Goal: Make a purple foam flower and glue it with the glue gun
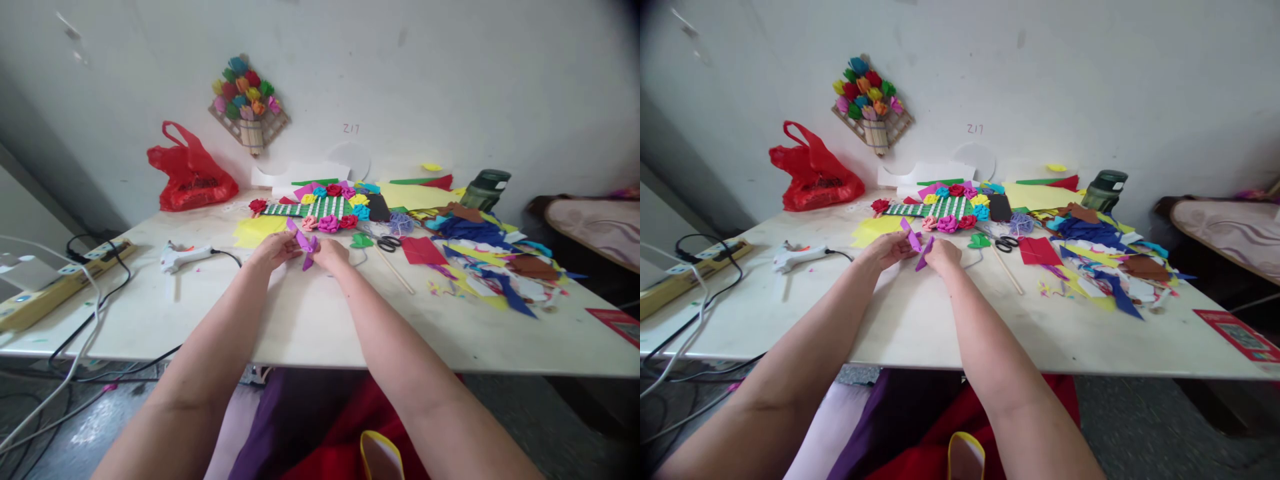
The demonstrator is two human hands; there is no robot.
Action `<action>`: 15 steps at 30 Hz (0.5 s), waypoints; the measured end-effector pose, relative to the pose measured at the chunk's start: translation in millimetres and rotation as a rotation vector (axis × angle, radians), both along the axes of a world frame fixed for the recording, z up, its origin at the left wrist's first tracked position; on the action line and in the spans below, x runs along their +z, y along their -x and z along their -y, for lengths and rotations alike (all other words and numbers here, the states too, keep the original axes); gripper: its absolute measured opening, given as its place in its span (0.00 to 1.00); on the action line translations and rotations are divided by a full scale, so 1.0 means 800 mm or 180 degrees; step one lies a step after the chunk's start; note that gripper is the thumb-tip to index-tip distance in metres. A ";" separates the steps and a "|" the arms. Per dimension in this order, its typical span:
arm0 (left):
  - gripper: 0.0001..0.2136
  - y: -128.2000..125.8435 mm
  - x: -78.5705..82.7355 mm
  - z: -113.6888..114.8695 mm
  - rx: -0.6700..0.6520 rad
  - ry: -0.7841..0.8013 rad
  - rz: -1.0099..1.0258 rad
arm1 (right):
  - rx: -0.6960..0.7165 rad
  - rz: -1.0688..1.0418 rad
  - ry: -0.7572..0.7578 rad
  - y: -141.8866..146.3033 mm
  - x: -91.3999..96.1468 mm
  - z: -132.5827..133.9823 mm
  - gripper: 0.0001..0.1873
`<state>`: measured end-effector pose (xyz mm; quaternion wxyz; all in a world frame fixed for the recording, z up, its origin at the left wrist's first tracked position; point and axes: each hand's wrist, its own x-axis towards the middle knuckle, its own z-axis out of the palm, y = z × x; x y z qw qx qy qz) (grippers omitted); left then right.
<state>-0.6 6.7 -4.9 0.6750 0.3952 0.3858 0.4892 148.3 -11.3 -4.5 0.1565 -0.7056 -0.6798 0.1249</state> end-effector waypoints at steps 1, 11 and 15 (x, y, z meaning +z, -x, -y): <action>0.06 0.000 -0.001 0.000 0.0015 0.0023 0.0024 | 0.0001 -0.0055 0.0014 0.000 0.000 -0.001 0.21; 0.07 -0.005 -0.005 -0.001 0.0038 0.0022 0.0147 | 0.0142 -0.0401 -0.0058 -0.005 -0.003 -0.004 0.13; 0.07 -0.004 -0.004 -0.001 0.0059 0.0044 0.0158 | 0.0426 -0.0998 -0.0216 -0.007 -0.019 -0.017 0.09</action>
